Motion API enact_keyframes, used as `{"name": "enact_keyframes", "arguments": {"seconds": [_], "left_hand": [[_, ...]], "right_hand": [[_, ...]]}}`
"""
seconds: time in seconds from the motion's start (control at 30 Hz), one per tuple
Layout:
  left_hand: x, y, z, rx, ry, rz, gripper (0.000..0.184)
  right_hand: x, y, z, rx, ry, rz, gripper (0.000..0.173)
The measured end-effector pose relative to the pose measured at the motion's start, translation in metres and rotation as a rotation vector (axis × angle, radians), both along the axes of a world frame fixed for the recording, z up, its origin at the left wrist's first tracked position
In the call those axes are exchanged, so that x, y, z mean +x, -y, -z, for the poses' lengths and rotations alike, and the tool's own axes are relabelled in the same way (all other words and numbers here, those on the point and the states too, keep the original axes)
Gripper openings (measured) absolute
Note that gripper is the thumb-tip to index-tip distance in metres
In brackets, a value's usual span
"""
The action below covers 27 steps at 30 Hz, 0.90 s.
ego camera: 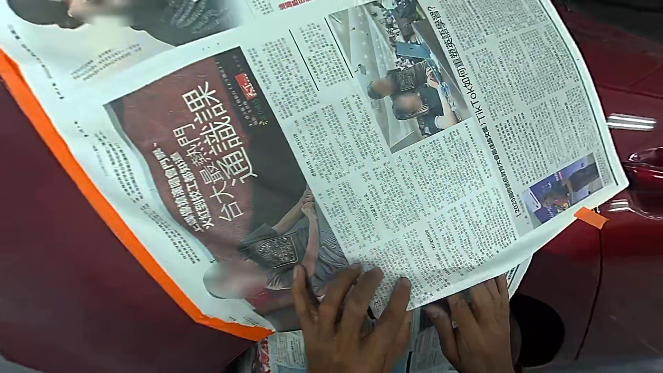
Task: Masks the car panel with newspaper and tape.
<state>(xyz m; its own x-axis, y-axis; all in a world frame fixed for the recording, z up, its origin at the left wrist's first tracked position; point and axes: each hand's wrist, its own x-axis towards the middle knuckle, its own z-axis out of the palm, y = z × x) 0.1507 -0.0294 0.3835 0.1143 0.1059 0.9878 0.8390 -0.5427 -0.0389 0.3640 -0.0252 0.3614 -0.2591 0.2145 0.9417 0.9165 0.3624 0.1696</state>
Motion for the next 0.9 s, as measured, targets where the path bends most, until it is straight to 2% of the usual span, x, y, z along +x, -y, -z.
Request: {"name": "enact_keyframes", "arguments": {"seconds": [0.17, 0.27, 0.37, 0.47, 0.6, 0.7, 0.83, 0.9], "left_hand": [[-0.008, -0.005, 0.025, 0.014, -0.057, 0.021, 0.035], [-0.02, -0.009, 0.047, -0.049, -0.16, 0.028, 0.042], [-0.019, -0.015, 0.062, -0.069, -0.222, -0.011, 0.043], [-0.016, -0.021, 0.068, -0.027, -0.212, -0.065, 0.044], [-0.014, -0.016, 0.064, -0.019, -0.196, -0.086, 0.04], [-0.015, -0.009, 0.061, -0.066, -0.174, -0.021, 0.042], [-0.02, 0.029, 0.058, -0.22, -0.059, 0.211, 0.044], [-0.037, 0.058, 0.07, -0.355, 0.044, 0.321, 0.04]], "right_hand": [[0.008, -0.006, -0.004, 0.008, -0.004, 0.074, 0.044], [0.014, -0.01, -0.004, 0.048, -0.077, -0.02, 0.045], [0.02, -0.008, -0.011, 0.169, -0.228, -0.173, 0.053], [0.017, -0.008, -0.013, 0.273, -0.277, -0.183, 0.046], [0.013, 0.004, -0.015, 0.159, -0.137, -0.055, 0.031], [0.01, 0.015, -0.011, 0.131, -0.167, -0.079, 0.025], [0.0, 0.055, 0.022, -0.04, -0.169, -0.111, 0.02], [-0.004, 0.076, 0.058, -0.201, -0.192, -0.148, 0.019]]}}
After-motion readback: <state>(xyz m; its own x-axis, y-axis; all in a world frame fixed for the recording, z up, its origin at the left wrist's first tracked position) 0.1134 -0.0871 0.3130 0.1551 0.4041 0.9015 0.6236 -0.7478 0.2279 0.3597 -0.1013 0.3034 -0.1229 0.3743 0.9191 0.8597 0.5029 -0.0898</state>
